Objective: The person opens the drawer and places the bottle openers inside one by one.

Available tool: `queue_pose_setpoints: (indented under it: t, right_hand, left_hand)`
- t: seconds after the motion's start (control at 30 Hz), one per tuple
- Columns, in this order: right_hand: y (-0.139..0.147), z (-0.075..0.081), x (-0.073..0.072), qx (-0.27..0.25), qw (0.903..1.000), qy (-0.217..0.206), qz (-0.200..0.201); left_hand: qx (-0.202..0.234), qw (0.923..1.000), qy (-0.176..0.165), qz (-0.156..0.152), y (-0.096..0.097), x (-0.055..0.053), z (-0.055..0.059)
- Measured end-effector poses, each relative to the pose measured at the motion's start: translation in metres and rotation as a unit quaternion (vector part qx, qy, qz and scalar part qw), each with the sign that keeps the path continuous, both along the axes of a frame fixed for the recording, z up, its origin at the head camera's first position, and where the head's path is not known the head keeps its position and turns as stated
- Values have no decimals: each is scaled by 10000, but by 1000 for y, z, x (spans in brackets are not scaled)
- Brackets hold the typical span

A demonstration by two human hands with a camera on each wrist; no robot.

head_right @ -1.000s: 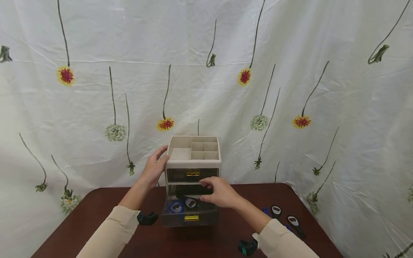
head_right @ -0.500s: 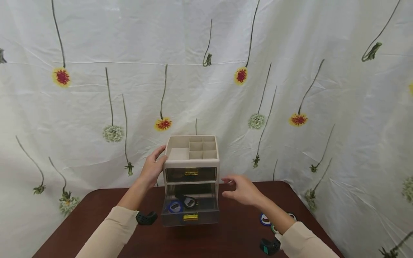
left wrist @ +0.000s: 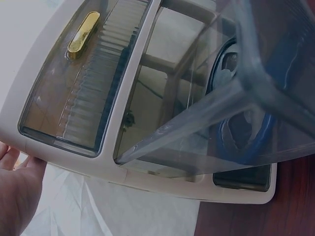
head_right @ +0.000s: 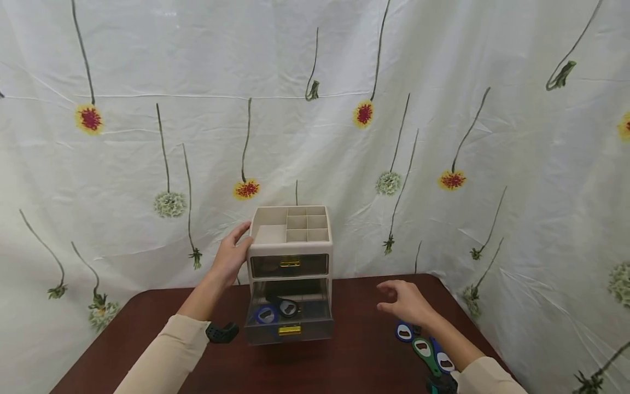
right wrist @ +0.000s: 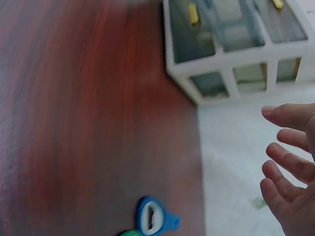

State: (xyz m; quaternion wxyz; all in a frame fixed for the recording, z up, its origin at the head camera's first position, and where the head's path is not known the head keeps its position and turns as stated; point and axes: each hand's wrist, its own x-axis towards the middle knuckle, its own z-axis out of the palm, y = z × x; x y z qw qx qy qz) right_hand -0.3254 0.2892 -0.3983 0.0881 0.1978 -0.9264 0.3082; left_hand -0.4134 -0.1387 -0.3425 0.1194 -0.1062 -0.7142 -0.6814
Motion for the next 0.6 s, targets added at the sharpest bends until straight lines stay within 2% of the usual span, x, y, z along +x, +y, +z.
queue_pose_setpoints:
  t: [0.43,0.6]
  right_hand:
    - [30,-44,-9,-150,9962,-454,-732]
    - [37,-64,-13,-370,9908,-862,-971]
  left_hand:
    - [14,10000,-1,26,-2,1,-1]
    - [60,10000,-6,-13,-1,1,0]
